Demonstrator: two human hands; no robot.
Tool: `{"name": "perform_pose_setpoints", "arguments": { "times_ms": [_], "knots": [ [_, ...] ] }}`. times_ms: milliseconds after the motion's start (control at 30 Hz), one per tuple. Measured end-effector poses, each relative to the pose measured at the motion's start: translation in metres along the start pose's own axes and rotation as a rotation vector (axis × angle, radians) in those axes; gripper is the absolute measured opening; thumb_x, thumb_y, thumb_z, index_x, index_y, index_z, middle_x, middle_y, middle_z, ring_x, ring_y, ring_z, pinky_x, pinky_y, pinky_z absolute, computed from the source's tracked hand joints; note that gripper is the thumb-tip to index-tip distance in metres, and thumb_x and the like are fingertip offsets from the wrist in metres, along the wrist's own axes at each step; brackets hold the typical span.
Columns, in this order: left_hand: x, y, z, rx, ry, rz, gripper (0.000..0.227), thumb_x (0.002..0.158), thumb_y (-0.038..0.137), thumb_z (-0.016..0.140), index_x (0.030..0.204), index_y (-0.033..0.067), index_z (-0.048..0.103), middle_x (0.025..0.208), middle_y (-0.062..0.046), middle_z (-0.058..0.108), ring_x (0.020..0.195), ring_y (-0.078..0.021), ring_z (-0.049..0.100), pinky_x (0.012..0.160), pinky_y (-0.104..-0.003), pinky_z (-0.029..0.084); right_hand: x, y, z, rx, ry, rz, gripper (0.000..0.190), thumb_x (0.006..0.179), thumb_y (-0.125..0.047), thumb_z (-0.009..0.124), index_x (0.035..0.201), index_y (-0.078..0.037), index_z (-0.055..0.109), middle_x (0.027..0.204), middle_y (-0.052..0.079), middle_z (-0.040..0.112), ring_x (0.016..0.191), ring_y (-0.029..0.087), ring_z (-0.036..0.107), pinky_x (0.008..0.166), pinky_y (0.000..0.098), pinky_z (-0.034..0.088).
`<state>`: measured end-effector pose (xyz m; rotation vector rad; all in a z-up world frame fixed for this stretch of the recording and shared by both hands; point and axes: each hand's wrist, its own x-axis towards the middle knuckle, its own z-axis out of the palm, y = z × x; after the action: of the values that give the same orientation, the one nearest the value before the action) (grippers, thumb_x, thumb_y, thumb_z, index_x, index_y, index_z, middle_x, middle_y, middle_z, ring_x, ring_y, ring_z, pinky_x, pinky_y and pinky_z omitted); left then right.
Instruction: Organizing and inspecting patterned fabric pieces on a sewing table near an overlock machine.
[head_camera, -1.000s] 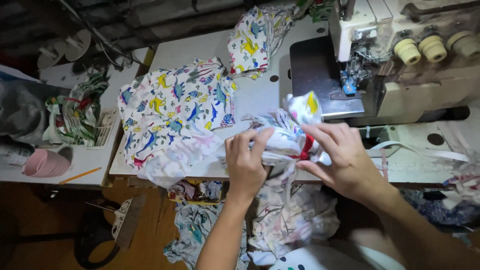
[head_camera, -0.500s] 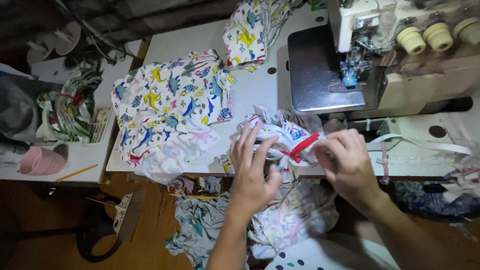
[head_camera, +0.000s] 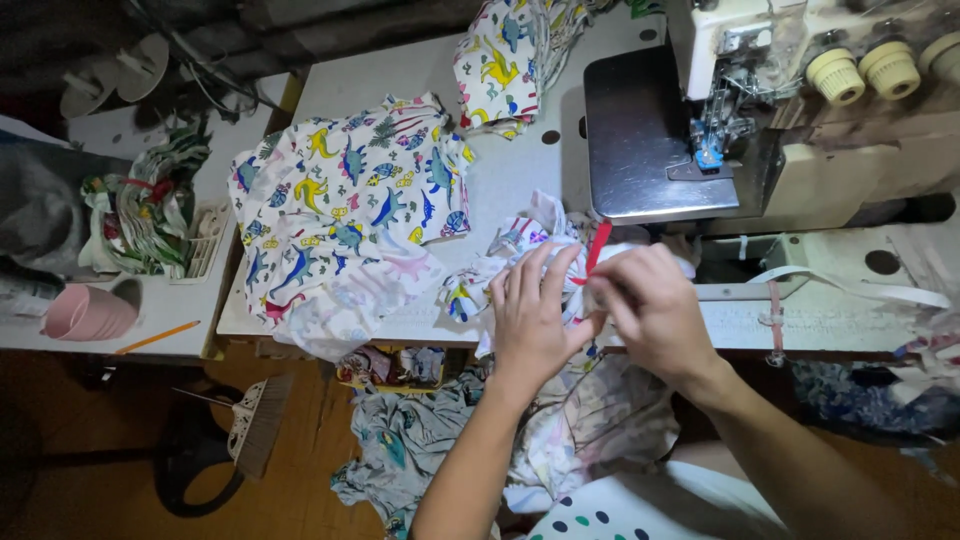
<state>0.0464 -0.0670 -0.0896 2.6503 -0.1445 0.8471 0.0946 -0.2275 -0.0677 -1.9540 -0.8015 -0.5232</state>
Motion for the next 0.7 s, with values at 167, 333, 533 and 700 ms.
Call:
{"name": "perform_pose_setpoints", "arguments": {
  "times_ms": [167,333,533,700],
  "knots": [
    [-0.005,-0.014,0.004,0.108,-0.085,0.048,0.084,0.077,0.053,0.08,0.147,0.0211,0.047,0.139,-0.007,0.055,0.13,-0.0257,0.052,0.105,-0.046,0.035,0.006,-0.002,-0.057,0.37,0.411,0.155,0.015,0.096,-0.001,0.056,0.109,-0.002,0.064,0.103,0.013,0.062,0.089,0.023,0.06,0.086,0.0325,0.049],
    [0.0,0.0,-0.002,0.074,-0.1,0.065,0.086,0.08,0.05,0.083,0.15,0.0179,0.044,0.145,-0.008,0.055,0.134,-0.0272,0.051,0.106,-0.043,0.035,-0.001,-0.01,-0.072,0.311,0.327,0.087,0.023,0.095,0.017,0.047,0.105,0.002,0.062,0.113,0.018,0.059,0.109,0.027,0.061,0.095,0.03,0.053],
    [-0.019,0.027,-0.002,-0.076,0.229,-0.114,0.08,0.075,0.065,0.074,0.127,0.0084,0.05,0.134,-0.013,0.05,0.124,-0.0269,0.049,0.11,-0.045,0.036,-0.003,0.016,-0.051,0.103,-0.073,0.154,0.015,0.094,0.002,0.068,0.108,0.0,0.074,0.103,0.012,0.075,0.093,0.022,0.07,0.088,0.0318,0.055],
    [-0.015,0.056,-0.005,0.226,0.038,-0.243,0.072,0.078,0.052,0.063,0.13,0.0034,0.05,0.13,-0.016,0.056,0.128,-0.0326,0.048,0.11,-0.057,0.024,0.0,0.018,-0.026,-0.089,-0.258,-0.205,0.01,0.096,-0.01,0.065,0.105,-0.005,0.066,0.109,0.014,0.059,0.099,0.034,0.053,0.083,0.0456,0.043]
  ]
}}
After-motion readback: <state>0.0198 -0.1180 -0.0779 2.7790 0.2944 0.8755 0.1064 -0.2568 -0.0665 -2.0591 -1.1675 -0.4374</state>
